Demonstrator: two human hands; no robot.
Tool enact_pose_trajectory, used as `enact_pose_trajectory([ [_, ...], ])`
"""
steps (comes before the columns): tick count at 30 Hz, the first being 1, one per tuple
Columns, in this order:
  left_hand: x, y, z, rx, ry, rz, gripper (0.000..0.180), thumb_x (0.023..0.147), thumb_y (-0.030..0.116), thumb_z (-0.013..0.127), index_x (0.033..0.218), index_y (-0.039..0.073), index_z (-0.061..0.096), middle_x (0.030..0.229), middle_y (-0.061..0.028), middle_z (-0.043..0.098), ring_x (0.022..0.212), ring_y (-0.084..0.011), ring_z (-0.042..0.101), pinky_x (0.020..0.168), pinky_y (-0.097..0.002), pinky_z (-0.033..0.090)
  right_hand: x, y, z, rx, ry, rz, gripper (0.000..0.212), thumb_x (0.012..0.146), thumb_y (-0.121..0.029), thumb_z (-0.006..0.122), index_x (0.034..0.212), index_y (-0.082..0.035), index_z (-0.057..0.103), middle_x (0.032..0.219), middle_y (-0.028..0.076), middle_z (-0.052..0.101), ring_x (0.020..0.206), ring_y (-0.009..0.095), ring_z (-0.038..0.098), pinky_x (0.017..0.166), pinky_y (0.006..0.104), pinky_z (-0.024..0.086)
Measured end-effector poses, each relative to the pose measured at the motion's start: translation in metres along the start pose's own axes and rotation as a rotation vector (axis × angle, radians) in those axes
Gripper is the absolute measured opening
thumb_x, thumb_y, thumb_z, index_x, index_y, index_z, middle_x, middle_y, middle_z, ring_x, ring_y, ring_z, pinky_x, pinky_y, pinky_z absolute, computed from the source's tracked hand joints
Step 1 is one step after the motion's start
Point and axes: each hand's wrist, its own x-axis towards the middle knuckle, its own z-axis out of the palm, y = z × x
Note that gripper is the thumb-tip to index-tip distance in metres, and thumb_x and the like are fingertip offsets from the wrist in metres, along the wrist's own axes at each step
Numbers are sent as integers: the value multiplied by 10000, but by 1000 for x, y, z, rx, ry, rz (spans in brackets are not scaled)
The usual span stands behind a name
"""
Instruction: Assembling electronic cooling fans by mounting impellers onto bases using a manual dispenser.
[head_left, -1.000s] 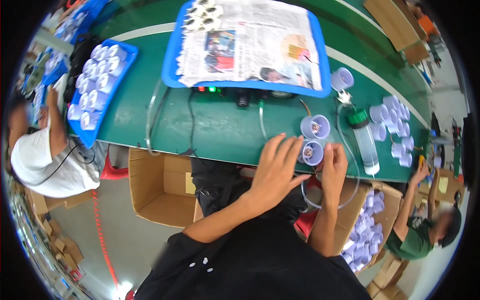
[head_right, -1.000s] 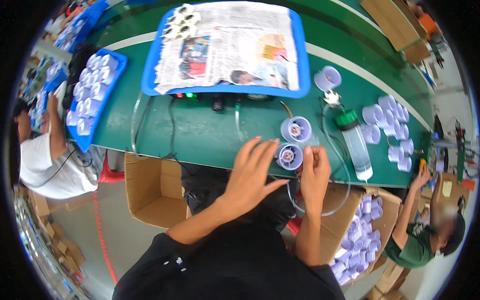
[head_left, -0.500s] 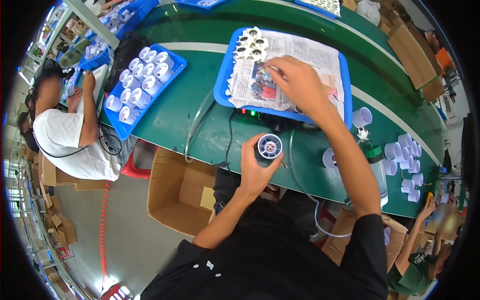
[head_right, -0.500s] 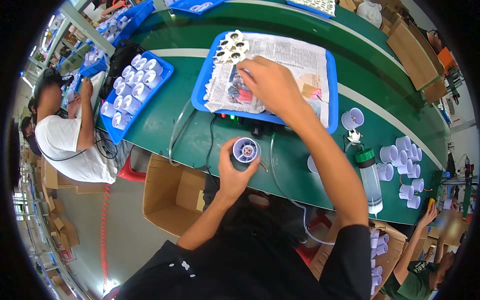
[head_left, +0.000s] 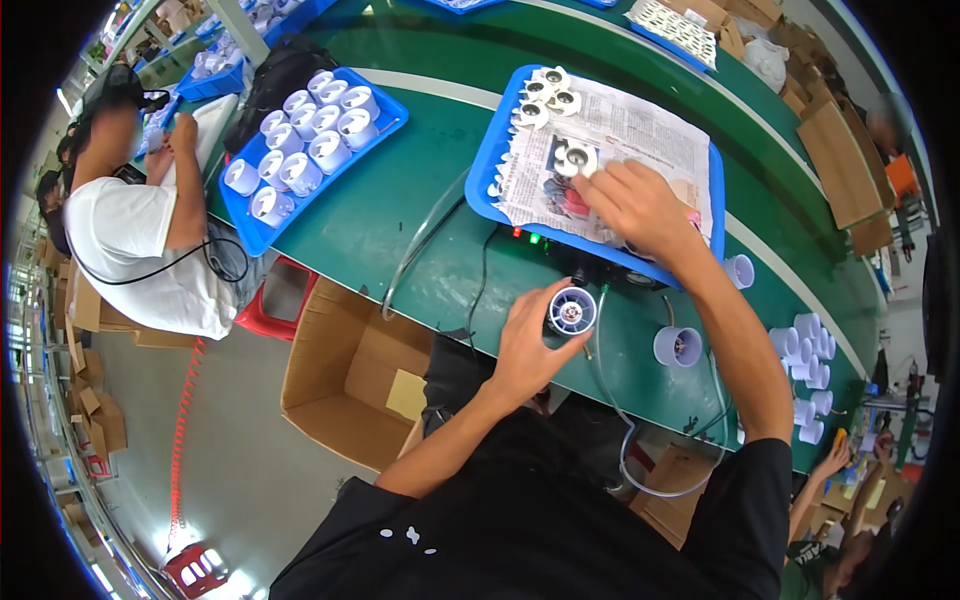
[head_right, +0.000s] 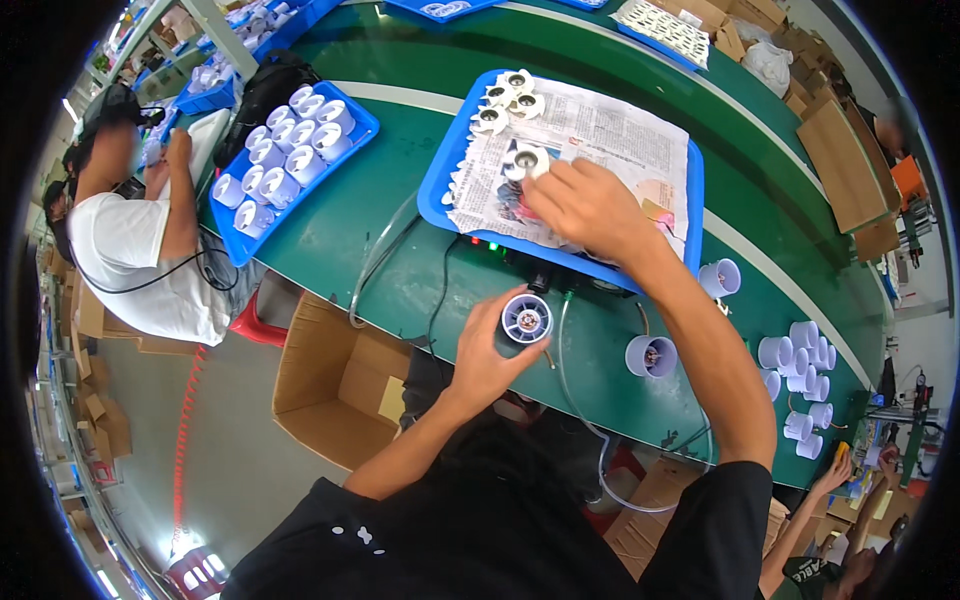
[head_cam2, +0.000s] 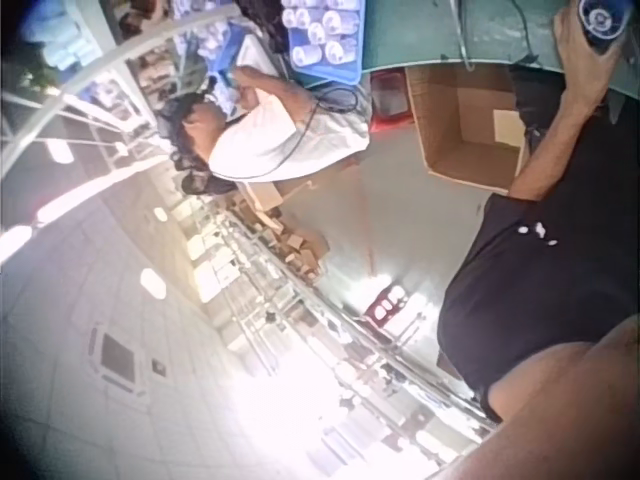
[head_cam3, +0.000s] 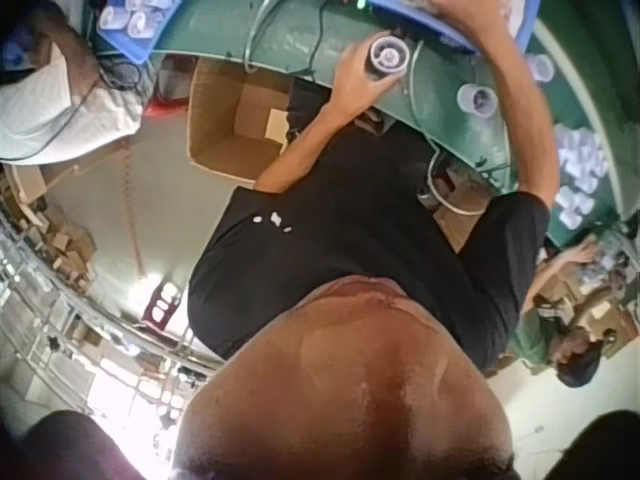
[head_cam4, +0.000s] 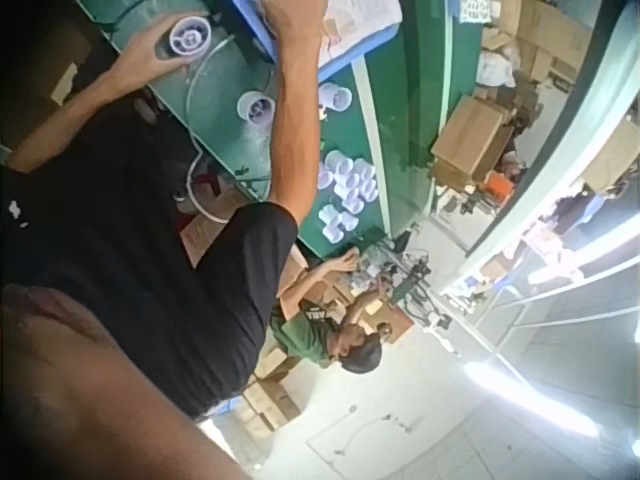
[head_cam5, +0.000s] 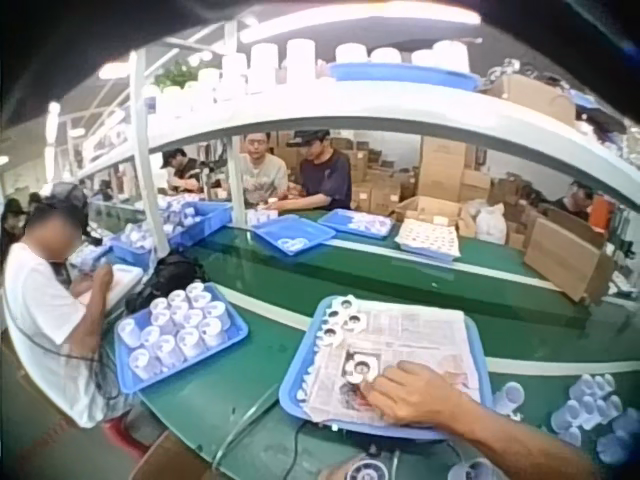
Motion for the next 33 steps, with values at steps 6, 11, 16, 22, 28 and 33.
enact_pose_trajectory([
  [6, 5, -2, -3, 60, -6, 67, 589, 720, 168, 828, 1247, 38, 599, 1143, -144, 649, 1102, -332, 570, 981, -414, 427, -31, -46, -39, 156, 177, 152, 171, 765, -45, 716, 930, -25, 672, 843, 64, 638, 732, 200, 625, 561, 296, 471],
  [11, 7, 2, 1, -19, -33, 47, 588, 701, 135, 813, 1240, 38, 599, 1171, -130, 639, 1122, -331, 546, 970, -413, 432, -49, -107, -74, 1499, 22, 1555, 109, 937, -108, 667, 977, -8, 647, 778, -4, 637, 638, 45, 572, 538, 196, 455],
  [16, 4, -5, 6, 104, -134, 67, 623, 691, 127, 815, 1270, 68, 591, 1210, -95, 633, 1148, -304, 536, 978, -417, 409, -60, -146, -46, 1227, -45, 1590, 100, 946, -92, 658, 963, -4, 612, 738, -39, 560, 668, 11, 490, 567, 180, 374],
  [22, 2, -3, 5, 108, -141, 63, 651, 685, 139, 823, 1286, 80, 580, 1205, -86, 633, 1158, -290, 532, 989, -416, 380, -52, -148, -63, 1064, 29, 1537, 101, 931, -87, 657, 970, 5, 643, 696, 52, 614, 579, 93, 510, 537, 268, 405],
  [28, 1, -4, 3, 205, -138, 125, 661, 676, 159, 837, 1279, 81, 578, 1179, -99, 632, 1146, -295, 538, 991, -427, 377, -35, -143, -75, 662, -62, 1179, 284, 923, -100, 648, 683, 40, 588, 589, 158, 549, 512, 335, 508, 488, 401, 386],
  [33, 2, -3, 7, 138, -107, 163, 637, 692, 180, 833, 1268, 72, 583, 1167, -101, 637, 1125, -298, 561, 984, -436, 388, -37, -148, -79, 744, 81, 1265, 329, 932, -111, 646, 653, 47, 572, 579, 176, 529, 482, 307, 500, 480, 391, 360],
])
